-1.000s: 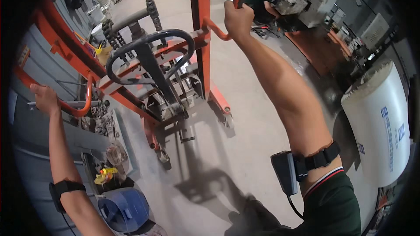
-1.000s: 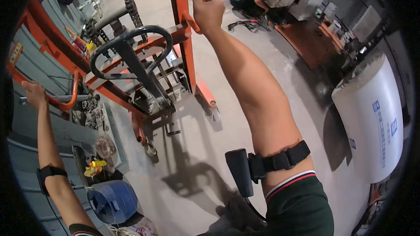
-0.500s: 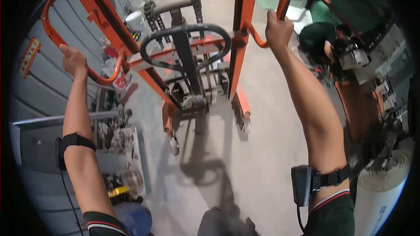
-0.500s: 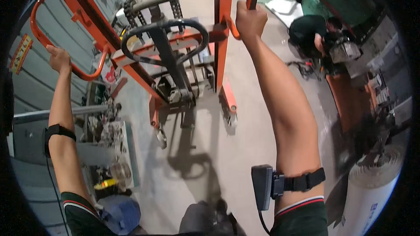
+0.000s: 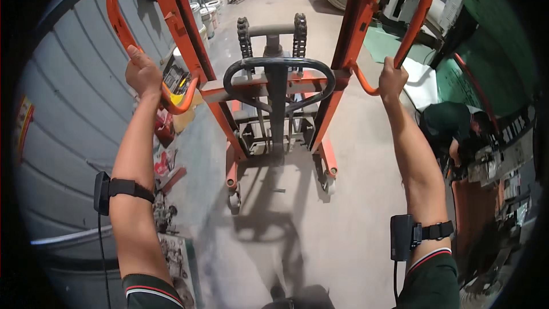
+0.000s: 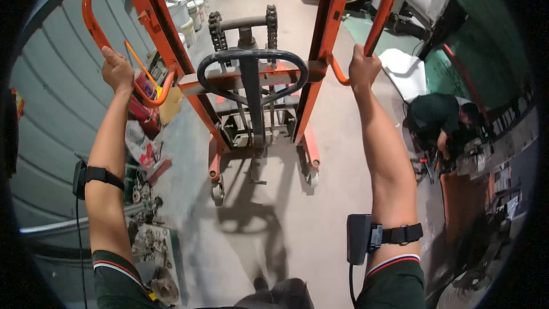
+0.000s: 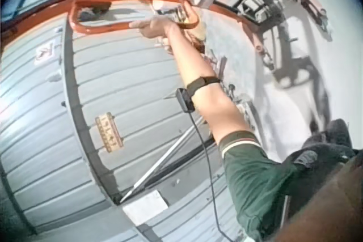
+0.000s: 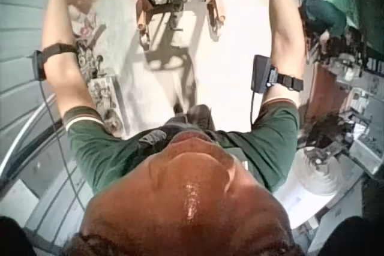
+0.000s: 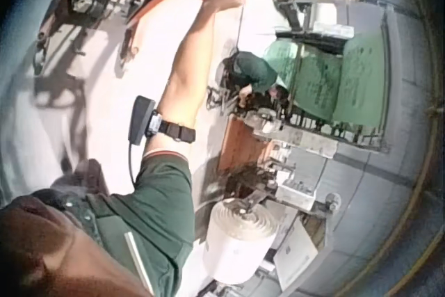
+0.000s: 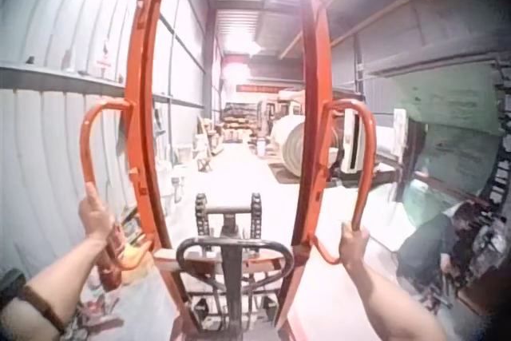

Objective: Assisting another worker in repairing or maintaining an industrial roll-to-roll machine by pulling on a heavy strap and maneuvering a pallet jack.

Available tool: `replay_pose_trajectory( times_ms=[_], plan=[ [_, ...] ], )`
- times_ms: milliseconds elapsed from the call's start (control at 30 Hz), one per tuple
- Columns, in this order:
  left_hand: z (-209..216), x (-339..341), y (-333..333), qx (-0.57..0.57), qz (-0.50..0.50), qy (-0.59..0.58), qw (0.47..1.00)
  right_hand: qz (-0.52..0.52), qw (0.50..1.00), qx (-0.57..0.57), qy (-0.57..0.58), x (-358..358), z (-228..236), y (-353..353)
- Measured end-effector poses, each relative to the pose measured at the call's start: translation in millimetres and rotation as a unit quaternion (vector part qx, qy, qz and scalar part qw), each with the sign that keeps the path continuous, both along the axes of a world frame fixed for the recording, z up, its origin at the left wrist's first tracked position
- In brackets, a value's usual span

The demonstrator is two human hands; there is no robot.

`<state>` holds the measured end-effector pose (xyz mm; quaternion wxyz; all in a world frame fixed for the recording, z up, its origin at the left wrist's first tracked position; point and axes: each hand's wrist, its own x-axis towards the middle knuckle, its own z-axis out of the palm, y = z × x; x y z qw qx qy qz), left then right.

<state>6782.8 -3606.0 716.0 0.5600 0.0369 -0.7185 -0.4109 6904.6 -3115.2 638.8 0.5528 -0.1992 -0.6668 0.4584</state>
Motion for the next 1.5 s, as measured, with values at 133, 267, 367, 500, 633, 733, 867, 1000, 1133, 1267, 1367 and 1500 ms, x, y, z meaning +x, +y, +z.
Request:
replay_pose_trajectory(
  times_ms=[133,267,367,500,633,733,867,1000,1133,1267,1367,1500],
  plan=[
    [-5,0,2,-0.012,0.002,-0.018,1.0,-0.014,0.999,0.046,0.024,-14,-14,15],
    [-22,-42,-29,-0.081,0.108,0.096,0.986,-0.006,0.989,0.145,0.022,-45,-14,29],
    [-67,17,-42,0.044,0.05,-0.016,0.998,0.102,0.991,0.08,0.031,-8,-25,-3],
    [-107,62,-61,0.108,0.007,-0.032,0.994,0.089,0.984,0.152,-0.023,41,-66,-29],
    [-86,87,0,0.094,0.096,0.0,0.991,0.094,0.975,0.202,-0.013,13,-40,23],
    [-104,76,-1,0.075,0.109,0.016,0.991,0.099,0.985,0.143,-0.013,-6,-62,25],
    [-124,99,15,0.095,0.066,-0.001,0.993,0.074,0.985,0.157,-0.009,-2,-85,51],
    [-134,120,24,0.097,0.052,0.013,0.994,0.083,0.983,0.161,0.018,-9,-89,60],
    [-134,128,39,0.038,0.107,0.074,0.991,0.122,0.983,0.124,0.06,-12,-89,66],
    [-134,142,48,0.031,0.077,0.012,0.997,0.092,0.963,0.252,0.032,-22,-93,98],
    [-155,154,66,0.043,0.155,0.132,0.978,0.148,0.972,0.177,0.045,-7,-119,93],
    [-147,150,77,0.11,0.087,0.048,0.989,0.161,0.971,0.176,0.019,-3,-84,122]
  ],
)
